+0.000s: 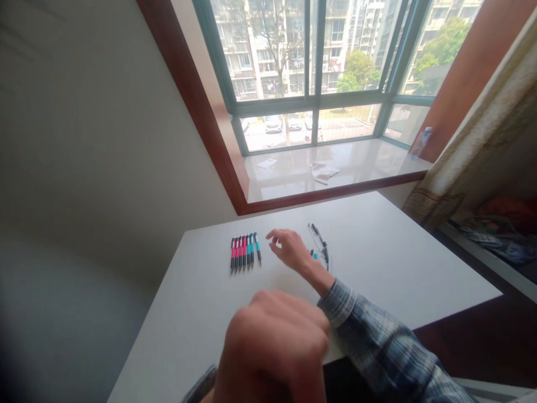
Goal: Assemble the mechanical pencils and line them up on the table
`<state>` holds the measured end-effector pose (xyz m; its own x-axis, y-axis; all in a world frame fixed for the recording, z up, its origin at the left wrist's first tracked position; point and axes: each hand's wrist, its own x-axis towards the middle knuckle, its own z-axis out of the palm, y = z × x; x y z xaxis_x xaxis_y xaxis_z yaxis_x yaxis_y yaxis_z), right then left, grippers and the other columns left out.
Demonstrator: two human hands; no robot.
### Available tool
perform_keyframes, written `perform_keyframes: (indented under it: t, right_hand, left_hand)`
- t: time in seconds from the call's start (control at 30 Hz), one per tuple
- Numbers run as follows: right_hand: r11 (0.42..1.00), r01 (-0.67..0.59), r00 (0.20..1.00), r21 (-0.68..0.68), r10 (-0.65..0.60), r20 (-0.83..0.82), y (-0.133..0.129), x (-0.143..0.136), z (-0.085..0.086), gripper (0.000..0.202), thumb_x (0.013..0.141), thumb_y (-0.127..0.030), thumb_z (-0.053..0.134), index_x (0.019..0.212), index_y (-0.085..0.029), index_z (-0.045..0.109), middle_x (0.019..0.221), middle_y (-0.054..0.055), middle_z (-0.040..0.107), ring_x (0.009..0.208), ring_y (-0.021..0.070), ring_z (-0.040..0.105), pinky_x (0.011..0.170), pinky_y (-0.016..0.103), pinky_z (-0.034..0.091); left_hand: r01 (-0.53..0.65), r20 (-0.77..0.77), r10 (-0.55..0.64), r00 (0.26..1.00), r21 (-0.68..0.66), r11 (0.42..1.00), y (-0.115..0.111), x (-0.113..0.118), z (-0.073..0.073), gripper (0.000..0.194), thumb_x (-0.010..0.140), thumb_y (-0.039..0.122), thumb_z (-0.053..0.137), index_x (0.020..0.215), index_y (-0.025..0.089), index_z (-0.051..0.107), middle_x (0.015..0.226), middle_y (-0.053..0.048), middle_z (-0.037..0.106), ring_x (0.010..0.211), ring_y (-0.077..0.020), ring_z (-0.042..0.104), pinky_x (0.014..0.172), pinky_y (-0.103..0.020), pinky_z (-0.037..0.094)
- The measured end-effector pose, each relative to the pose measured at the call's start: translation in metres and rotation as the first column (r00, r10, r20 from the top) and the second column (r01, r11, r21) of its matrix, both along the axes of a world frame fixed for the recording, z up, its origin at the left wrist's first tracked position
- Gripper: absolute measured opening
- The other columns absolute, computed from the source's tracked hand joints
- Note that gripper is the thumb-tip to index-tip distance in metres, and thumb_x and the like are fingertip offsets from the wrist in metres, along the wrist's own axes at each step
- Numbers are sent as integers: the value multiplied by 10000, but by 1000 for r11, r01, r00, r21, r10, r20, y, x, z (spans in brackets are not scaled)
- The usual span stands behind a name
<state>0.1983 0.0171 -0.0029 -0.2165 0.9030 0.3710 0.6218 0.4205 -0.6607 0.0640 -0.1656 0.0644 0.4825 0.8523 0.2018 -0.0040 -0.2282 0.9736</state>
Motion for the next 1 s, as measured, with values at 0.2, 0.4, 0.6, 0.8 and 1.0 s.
perform_keyframes:
  t: [0.2, 0.4, 0.6, 0.8, 1.0]
  right_hand:
    - [999, -31, 997, -38, 28, -74, 22, 88, 0, 143, 836, -320, 713, 921, -223, 773, 815, 20, 765, 765, 180, 681, 744, 307, 497]
    - [948, -212, 977, -237, 197, -84, 22, 141, -7, 300, 764, -452, 786, 937, -207, 782, 870, 42, 792, 838, 215, 713, 777, 329, 477]
    - [918, -284, 959, -276, 272, -83, 15, 127, -8, 283, 764, -415, 790, 966, -217, 791, 872, 49, 797, 821, 213, 710, 773, 319, 492]
    - [945, -216, 976, -244, 205, -69, 15, 114, -18, 157, 810, -291, 712, 926, -216, 787, 788, 17, 777, 774, 187, 697, 757, 295, 502]
    - [997, -6, 997, -73, 1, -73, 21, 121, -23, 193, 861, -343, 670, 966, -221, 776, 827, 21, 772, 704, 163, 641, 706, 289, 496]
  left_hand:
    - [-298, -231, 355, 906, 249, 922, 117, 23, 6, 476, 842, 564, 684, 550, 200, 592, 468, 54, 341, 474, -103, 286, 528, -285, 235]
    - [-278, -449, 457, 768, 410, 869, 145, 13, -64, 212, 878, 420, 678, 796, 234, 741, 666, 0, 606, 607, -157, 535, 636, -278, 343]
    - [-114, -606, 393, 692, 446, 888, 144, 34, -74, 182, 925, 385, 621, 953, 257, 746, 888, -51, 680, 788, -212, 632, 755, -312, 435]
    - [-75, -675, 397, 622, 454, 888, 147, 47, -79, 176, 937, 378, 605, 954, 255, 730, 902, -53, 673, 839, -228, 650, 763, -321, 445]
    - [-43, -684, 424, 594, 498, 866, 151, 64, -85, 196, 924, 395, 629, 1013, 233, 696, 957, -65, 663, 899, -249, 639, 788, -347, 452]
